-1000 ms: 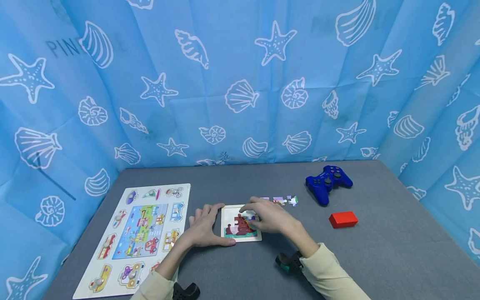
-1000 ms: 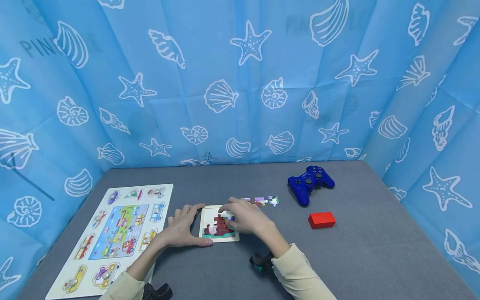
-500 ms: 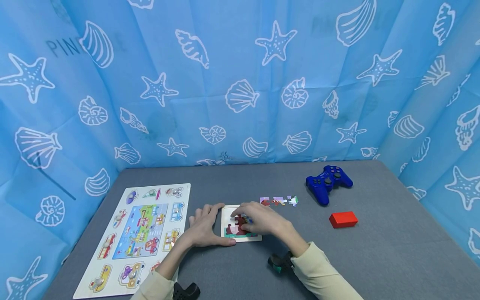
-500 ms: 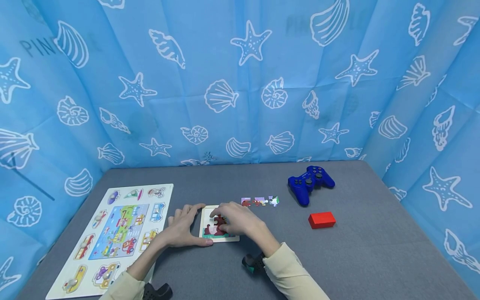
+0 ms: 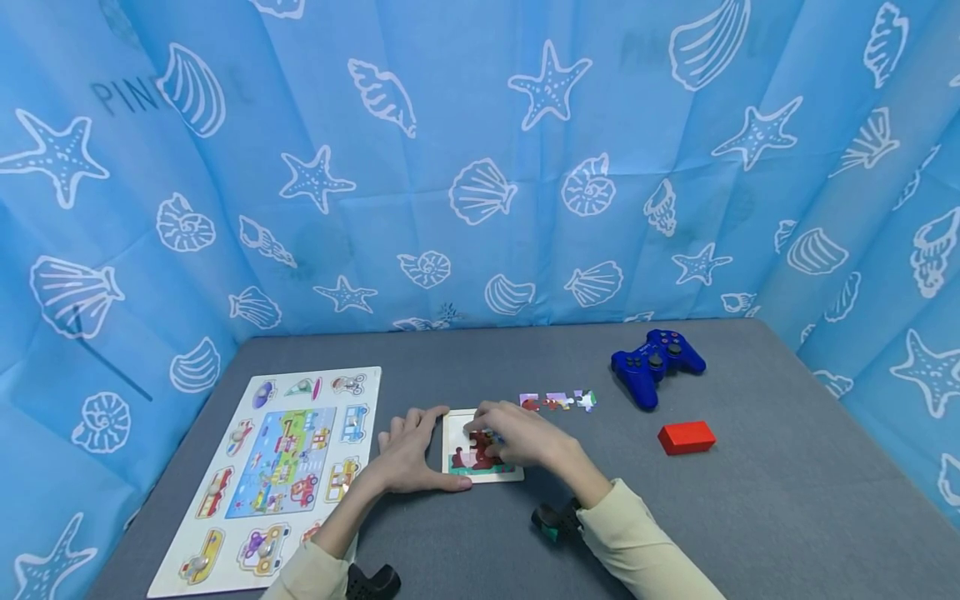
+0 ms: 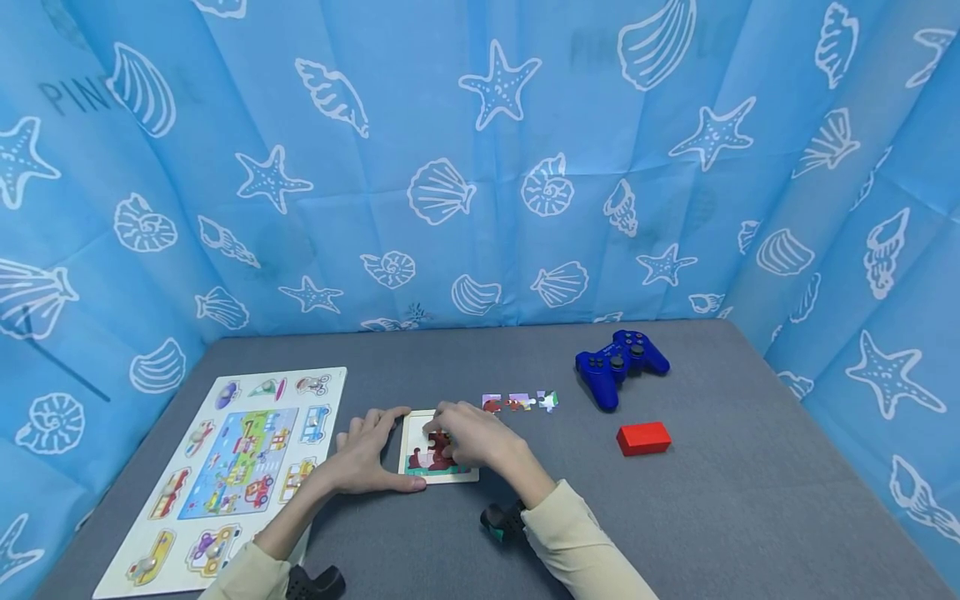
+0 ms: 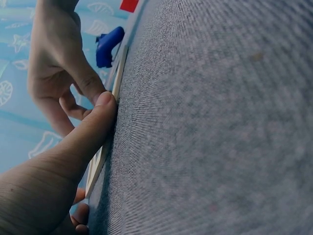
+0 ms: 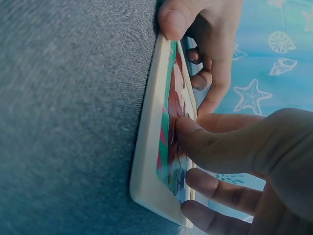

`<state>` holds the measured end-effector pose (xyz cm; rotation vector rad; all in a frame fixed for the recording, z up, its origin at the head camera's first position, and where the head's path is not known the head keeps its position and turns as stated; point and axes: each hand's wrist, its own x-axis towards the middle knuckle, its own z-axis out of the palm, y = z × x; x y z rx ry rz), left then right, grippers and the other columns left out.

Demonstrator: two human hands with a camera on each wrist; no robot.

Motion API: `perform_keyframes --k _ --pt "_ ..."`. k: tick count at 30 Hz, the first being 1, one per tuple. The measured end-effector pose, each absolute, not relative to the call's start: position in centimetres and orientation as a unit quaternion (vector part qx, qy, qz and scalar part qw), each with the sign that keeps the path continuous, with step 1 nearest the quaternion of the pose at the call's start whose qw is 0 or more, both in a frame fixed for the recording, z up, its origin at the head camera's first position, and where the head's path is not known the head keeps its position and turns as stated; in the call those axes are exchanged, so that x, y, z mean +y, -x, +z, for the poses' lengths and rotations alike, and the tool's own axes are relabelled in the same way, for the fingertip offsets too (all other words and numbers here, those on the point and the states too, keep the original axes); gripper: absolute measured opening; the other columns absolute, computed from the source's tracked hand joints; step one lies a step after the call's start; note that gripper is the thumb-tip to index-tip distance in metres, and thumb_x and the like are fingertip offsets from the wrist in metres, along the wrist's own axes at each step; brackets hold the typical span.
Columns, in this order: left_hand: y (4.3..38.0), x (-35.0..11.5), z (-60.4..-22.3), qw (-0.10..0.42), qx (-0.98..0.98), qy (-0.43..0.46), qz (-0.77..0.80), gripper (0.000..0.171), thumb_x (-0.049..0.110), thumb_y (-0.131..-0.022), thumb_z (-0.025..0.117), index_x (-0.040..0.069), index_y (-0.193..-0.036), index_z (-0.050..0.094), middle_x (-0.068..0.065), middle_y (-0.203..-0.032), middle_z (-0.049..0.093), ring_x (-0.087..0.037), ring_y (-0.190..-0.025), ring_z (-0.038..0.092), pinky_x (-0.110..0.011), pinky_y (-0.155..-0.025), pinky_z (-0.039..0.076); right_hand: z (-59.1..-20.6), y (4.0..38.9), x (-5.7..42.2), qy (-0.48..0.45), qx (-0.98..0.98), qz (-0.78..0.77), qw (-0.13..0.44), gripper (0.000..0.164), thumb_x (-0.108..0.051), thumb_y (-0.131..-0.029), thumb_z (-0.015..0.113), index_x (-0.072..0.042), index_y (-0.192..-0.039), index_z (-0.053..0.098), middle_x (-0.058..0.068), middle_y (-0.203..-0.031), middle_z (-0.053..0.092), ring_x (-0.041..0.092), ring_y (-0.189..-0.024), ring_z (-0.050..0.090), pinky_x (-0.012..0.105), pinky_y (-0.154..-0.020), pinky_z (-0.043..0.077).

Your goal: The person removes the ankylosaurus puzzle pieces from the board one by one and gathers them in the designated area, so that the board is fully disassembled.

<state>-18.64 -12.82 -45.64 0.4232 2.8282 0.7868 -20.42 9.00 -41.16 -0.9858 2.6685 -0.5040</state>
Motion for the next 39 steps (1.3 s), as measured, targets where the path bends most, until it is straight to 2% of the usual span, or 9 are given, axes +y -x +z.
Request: perform_keyframes --k 11,18,25,32,39 --pt "18.65 -12.80 -45.59 0.088 0.949 -0.142 0.269 0.115 0.065 -0.064 0.089 0.020 -0.157 0.038 -0.014 -0.136 0.049 -0.024 -0.095 0.034 -0.038 -0.074 0.020 -41.34 20.57 9.02 0.330 0.918 -0.183 0.124 0.040 -0.002 -0.091 0.074 -0.011 -0.130 0.071 0.010 -0.127 0.063 0.024 -0.107 0.060 0.041 -0.088 0.052" --pt "18.71 -12.86 -45.66 0.089 0.949 -0.141 0.267 0.115 0.065 -0.064 0.088 0.020 -0.157 0.038 -0.014 -0.137 0.048 -0.024 -0.095 0.034 -0.038 -0.074 0.020 -41.39 20.39 9.24 0.332 0.916 -0.197 0.113 0.038 -0.003 -0.091 0.075 -0.011 -0.128 0.072 0.009 -0.123 0.064 0.023 -0.107 0.061 0.040 -0.088 0.053" --pt "18.70 -12.78 -45.63 0.093 0.949 -0.141 0.266 0.115 0.066 -0.064 0.088 0.021 -0.157 0.037 -0.013 -0.136 0.048 -0.024 -0.094 0.033 -0.038 -0.074 0.019 -41.38 20.26 9.27 0.342 0.913 -0.202 0.094 0.037 -0.002 -0.089 0.076 -0.010 -0.125 0.074 0.008 -0.114 0.064 0.020 -0.094 0.061 0.030 -0.076 0.051" --pt "18.69 -12.77 -45.67 0.092 0.950 -0.143 0.264 0.114 0.065 -0.065 0.088 0.020 -0.157 0.038 -0.014 -0.136 0.049 -0.024 -0.094 0.033 -0.038 -0.074 0.019 -41.27 20.11 9.37 0.341 0.915 -0.201 0.073 0.036 -0.005 -0.088 0.079 -0.011 -0.123 0.074 0.007 -0.112 0.064 0.015 -0.084 0.058 0.026 -0.069 0.048" --pt "18.66 -12.85 -45.69 0.090 0.950 -0.141 0.264 0.114 0.065 -0.064 0.088 0.019 -0.156 0.038 -0.014 -0.136 0.049 -0.024 -0.095 0.034 -0.038 -0.074 0.020 -41.38 20.14 9.27 0.338 0.915 -0.202 0.082 0.038 -0.014 -0.088 0.082 -0.012 -0.125 0.074 0.005 -0.112 0.062 0.010 -0.081 0.051 0.024 -0.068 0.044"
